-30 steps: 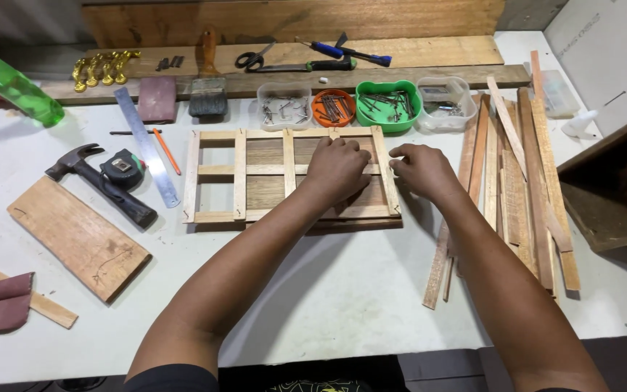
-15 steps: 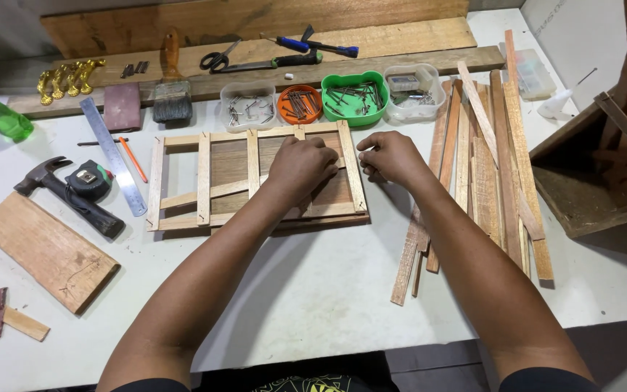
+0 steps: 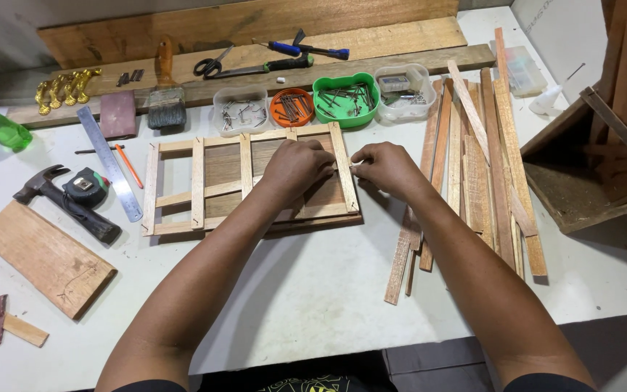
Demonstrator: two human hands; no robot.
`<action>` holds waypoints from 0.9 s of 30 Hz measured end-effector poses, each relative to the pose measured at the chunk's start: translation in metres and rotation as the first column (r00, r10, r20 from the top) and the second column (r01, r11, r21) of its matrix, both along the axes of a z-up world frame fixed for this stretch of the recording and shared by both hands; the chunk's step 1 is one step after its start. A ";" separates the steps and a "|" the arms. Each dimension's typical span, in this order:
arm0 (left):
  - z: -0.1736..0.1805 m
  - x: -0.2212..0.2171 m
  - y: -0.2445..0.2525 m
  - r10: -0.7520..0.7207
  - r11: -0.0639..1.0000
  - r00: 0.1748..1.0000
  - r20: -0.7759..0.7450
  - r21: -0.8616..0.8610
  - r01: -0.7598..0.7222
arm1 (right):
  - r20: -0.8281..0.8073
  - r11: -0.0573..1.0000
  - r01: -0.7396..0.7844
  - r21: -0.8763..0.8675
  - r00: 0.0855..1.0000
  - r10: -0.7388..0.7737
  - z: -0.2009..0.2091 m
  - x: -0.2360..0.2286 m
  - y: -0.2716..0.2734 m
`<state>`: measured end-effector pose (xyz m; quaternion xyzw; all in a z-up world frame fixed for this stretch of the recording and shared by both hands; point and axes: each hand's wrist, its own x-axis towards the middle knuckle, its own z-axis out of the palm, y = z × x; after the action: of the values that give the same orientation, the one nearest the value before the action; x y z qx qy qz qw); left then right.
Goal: The person assembles a small wooden lattice frame on a workbench, aligning thin wood strips across a base panel, hammering nails into the joints, and measuring with a tape measure. They then sort through a pile of wood strips, set the frame aside, and sand a wooden board by hand.
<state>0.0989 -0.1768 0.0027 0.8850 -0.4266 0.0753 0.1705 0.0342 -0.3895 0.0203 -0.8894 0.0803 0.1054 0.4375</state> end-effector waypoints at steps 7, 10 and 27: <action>0.006 -0.001 0.000 0.010 0.999 1.000 0.020 0.042 -0.011 | -0.036 0.999 0.024 -0.041 0.999 -0.025 0.004 -0.005 0.007; 0.009 -0.003 0.001 0.033 0.996 0.999 0.009 0.078 -0.034 | 0.017 0.999 0.010 -0.039 1.000 -0.009 -0.005 -0.003 0.006; 0.009 -0.005 0.003 0.056 0.996 0.998 -0.023 0.073 -0.055 | 0.143 0.971 0.017 -0.238 0.990 0.017 -0.012 -0.005 0.015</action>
<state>0.0938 -0.1739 0.0116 0.9030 -0.4021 0.0537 0.1416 0.0293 -0.3749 0.0086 -0.9408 0.0606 0.0306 0.3320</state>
